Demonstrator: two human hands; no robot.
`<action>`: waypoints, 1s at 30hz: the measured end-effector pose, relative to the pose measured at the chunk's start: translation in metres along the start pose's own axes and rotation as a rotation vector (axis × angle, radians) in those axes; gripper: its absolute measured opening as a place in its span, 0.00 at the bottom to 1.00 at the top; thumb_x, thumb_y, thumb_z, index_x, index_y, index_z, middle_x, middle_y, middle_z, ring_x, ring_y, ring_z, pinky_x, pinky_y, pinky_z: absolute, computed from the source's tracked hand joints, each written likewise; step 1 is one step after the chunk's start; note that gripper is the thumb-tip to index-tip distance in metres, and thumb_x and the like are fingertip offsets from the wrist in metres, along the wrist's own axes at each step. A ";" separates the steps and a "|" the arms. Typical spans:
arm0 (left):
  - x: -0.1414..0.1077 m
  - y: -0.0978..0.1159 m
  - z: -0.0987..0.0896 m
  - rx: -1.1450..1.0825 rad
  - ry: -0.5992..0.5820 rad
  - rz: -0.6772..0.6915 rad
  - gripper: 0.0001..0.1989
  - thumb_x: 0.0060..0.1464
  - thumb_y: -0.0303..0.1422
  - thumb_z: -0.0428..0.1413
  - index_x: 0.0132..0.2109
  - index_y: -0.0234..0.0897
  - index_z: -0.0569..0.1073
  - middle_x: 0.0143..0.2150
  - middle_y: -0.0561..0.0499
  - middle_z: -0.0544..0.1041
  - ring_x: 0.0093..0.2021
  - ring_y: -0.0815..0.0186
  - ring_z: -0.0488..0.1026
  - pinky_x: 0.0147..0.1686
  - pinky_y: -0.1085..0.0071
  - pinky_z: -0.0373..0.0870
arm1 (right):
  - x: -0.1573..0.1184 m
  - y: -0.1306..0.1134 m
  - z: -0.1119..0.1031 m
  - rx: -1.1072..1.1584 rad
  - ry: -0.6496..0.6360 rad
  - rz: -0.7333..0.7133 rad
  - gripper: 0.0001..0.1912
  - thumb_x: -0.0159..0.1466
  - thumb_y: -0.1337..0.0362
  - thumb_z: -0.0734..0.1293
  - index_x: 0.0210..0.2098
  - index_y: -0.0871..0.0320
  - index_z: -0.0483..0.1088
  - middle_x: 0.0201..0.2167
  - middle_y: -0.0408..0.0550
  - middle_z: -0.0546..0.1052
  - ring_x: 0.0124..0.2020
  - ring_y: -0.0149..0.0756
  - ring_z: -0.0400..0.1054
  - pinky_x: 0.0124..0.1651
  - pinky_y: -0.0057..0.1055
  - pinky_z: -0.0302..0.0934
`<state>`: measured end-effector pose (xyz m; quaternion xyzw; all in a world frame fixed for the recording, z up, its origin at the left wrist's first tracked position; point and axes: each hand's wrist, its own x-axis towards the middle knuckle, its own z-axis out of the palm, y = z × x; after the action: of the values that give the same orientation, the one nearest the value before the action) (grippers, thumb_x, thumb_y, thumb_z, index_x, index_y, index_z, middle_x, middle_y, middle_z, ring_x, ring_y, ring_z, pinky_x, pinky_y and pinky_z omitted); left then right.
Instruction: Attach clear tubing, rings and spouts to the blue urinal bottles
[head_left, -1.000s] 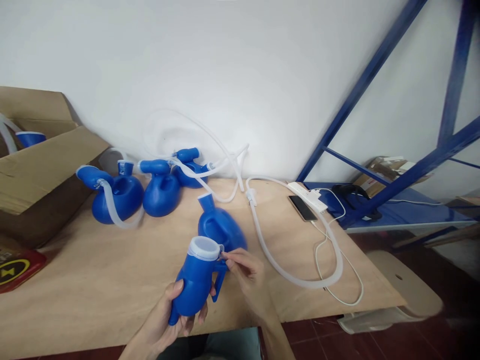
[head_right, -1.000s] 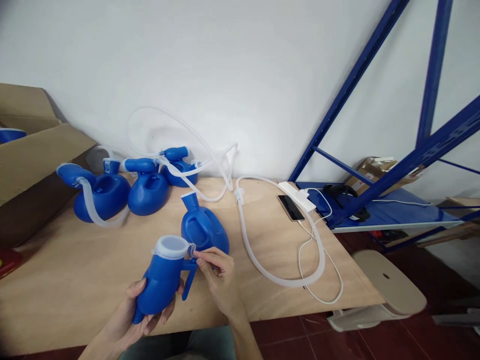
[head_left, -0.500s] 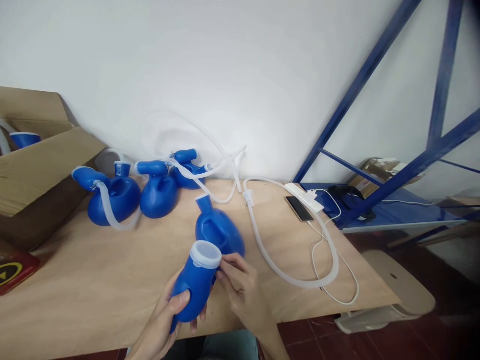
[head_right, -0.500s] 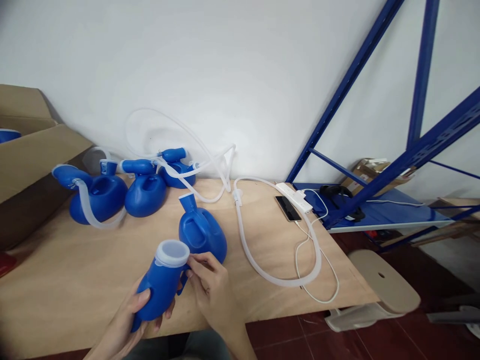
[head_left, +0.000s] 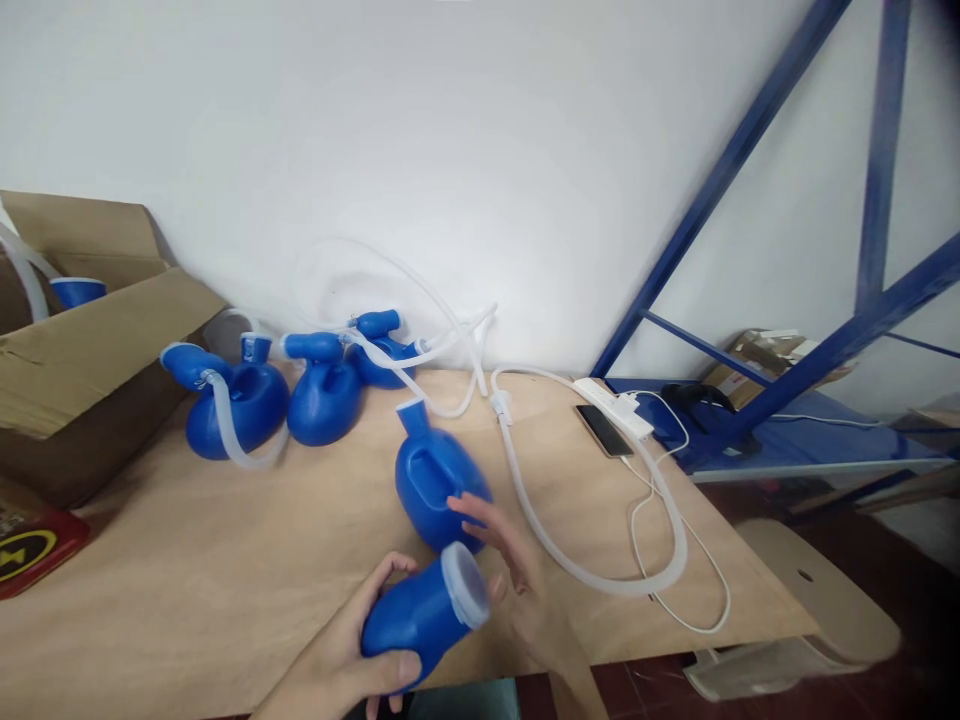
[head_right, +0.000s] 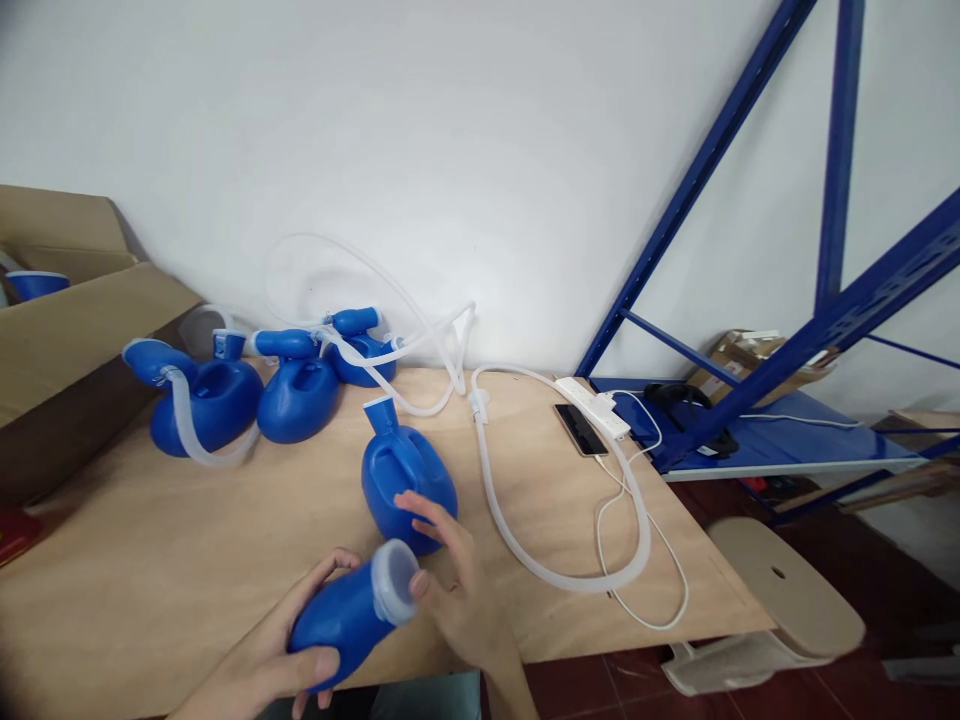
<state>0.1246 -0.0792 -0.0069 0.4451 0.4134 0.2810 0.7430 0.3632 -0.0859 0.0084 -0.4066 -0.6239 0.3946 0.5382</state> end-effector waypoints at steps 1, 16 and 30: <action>0.002 0.003 0.004 0.056 0.008 0.034 0.37 0.45 0.44 0.74 0.60 0.45 0.72 0.51 0.43 0.80 0.27 0.63 0.78 0.20 0.75 0.66 | 0.002 -0.003 0.002 -0.029 -0.066 -0.027 0.35 0.67 0.36 0.67 0.66 0.48 0.70 0.63 0.55 0.75 0.61 0.52 0.72 0.62 0.45 0.68; 0.001 -0.020 0.007 0.313 0.403 0.403 0.30 0.33 0.37 0.79 0.49 0.51 0.86 0.58 0.41 0.79 0.64 0.32 0.70 0.62 0.51 0.73 | -0.023 0.010 0.048 -0.167 0.253 -0.003 0.24 0.78 0.53 0.53 0.44 0.54 0.78 0.39 0.52 0.81 0.43 0.44 0.77 0.49 0.38 0.69; 0.024 -0.038 -0.003 0.246 0.574 0.457 0.25 0.41 0.47 0.75 0.47 0.46 0.85 0.53 0.43 0.83 0.58 0.42 0.76 0.64 0.54 0.70 | -0.015 -0.023 0.031 -0.177 0.206 0.112 0.26 0.75 0.42 0.57 0.61 0.46 0.74 0.60 0.50 0.78 0.63 0.48 0.72 0.65 0.43 0.67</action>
<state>0.1353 -0.0764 -0.0507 0.5150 0.5252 0.5007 0.4563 0.3321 -0.1100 0.0209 -0.5250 -0.5739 0.3237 0.5387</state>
